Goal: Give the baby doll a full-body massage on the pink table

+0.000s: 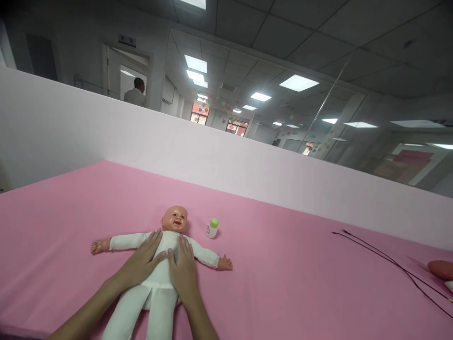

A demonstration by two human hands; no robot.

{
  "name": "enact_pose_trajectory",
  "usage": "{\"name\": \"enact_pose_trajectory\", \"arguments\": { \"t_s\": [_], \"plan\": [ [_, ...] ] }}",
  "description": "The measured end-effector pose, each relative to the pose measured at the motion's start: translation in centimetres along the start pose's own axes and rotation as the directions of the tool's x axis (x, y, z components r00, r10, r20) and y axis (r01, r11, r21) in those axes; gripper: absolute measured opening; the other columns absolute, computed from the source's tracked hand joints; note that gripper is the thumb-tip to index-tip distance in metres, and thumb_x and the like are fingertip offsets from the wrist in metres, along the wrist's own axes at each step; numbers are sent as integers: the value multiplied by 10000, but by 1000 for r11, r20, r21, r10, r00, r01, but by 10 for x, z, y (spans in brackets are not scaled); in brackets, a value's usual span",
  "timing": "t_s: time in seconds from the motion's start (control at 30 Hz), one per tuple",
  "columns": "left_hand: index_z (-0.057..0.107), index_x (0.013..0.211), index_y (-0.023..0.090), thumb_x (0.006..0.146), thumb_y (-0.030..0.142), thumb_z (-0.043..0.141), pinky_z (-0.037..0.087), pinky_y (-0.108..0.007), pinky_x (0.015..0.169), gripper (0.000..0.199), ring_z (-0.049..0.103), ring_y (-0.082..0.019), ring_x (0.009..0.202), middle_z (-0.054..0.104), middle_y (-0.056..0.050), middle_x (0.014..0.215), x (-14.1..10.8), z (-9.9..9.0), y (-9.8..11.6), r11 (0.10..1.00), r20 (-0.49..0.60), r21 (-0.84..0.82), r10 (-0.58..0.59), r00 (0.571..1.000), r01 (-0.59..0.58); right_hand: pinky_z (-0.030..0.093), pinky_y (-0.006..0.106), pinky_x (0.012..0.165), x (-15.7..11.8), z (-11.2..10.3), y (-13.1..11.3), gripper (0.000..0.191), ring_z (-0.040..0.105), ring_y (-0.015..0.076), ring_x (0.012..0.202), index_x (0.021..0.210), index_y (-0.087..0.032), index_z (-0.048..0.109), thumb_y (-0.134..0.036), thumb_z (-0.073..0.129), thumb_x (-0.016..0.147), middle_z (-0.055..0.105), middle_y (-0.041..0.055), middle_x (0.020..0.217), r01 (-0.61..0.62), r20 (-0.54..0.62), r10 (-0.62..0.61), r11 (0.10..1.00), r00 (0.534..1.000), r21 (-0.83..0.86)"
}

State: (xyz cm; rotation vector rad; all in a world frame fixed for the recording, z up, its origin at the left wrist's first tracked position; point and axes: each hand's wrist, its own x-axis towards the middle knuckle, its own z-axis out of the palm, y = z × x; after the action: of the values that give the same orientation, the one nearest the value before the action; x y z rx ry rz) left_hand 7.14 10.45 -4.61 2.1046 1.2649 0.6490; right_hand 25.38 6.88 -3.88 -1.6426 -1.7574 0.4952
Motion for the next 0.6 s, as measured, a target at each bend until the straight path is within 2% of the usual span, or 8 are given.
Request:
{"name": "enact_pose_trajectory", "arguments": {
  "t_s": [0.1, 0.23, 0.3, 0.37, 0.47, 0.53, 0.6],
  "plan": [
    [118, 1685, 102, 1014, 717, 345, 99, -541, 1326, 938, 6, -327, 1621, 7, -102, 1740, -17, -7, -7, 995, 22, -78, -68, 997, 69, 222, 555, 1315, -12, -7, 11, 746, 268, 303, 1600, 1628, -93, 358, -568, 391, 1054, 310, 151, 1704, -99, -12, 100, 995, 995, 33],
    [60, 1685, 117, 1025, 718, 317, 137, -569, 1321, 929, 41, -331, 1616, -5, -108, 1735, -63, -16, -9, 982, 139, -75, -162, 977, 174, 171, 514, 1331, -46, -17, 10, 770, 163, 277, 1626, 1663, -126, 270, -591, 376, 1059, 197, 92, 1741, -172, 81, 167, 983, 983, 59],
    [98, 1686, 143, 1048, 676, 299, 164, -581, 1317, 855, 71, -334, 1612, 29, -104, 1732, -83, -15, -3, 990, 136, -35, -134, 982, 140, 147, 474, 1339, -64, -18, 2, 745, 125, 260, 1632, 1667, -142, 255, -575, 357, 1070, 162, 52, 1749, -183, 153, 174, 982, 973, 48],
    [158, 1681, 154, 1065, 634, 305, 205, -574, 1313, 794, 105, -334, 1608, 61, -101, 1727, -91, -9, 9, 999, 127, 12, -46, 991, 45, 135, 447, 1344, -73, -15, -7, 703, 118, 250, 1633, 1664, -167, 272, -547, 350, 1078, 158, 25, 1750, -139, 208, 128, 989, 970, 40],
    [203, 1671, 151, 1074, 618, 328, 195, -544, 1322, 768, 118, -316, 1612, 97, -100, 1725, -73, 1, 29, 992, 129, 71, 98, 987, -108, 146, 442, 1344, -63, -9, -16, 652, 134, 245, 1632, 1659, -184, 293, -473, 366, 1078, 178, 21, 1748, -25, 234, 9, 998, 972, 66],
    [198, 1668, 127, 1079, 612, 311, 134, -531, 1333, 770, 94, -292, 1620, 106, -106, 1729, -47, 6, 36, 985, 130, 110, 121, 984, -136, 147, 453, 1343, -45, -5, -18, 648, 145, 241, 1631, 1655, -157, 297, -421, 370, 1068, 202, 42, 1745, 24, 217, -38, 998, 975, 66],
    [228, 1665, 133, 1084, 609, 290, 102, -530, 1334, 754, 97, -278, 1622, 131, -108, 1730, -21, 7, 33, 982, 119, 116, 137, 983, -151, 138, 468, 1343, -24, -3, -15, 658, 153, 239, 1631, 1652, -123, 294, -396, 363, 1058, 214, 64, 1743, 16, 181, -23, 999, 983, 38]
  ]
}}
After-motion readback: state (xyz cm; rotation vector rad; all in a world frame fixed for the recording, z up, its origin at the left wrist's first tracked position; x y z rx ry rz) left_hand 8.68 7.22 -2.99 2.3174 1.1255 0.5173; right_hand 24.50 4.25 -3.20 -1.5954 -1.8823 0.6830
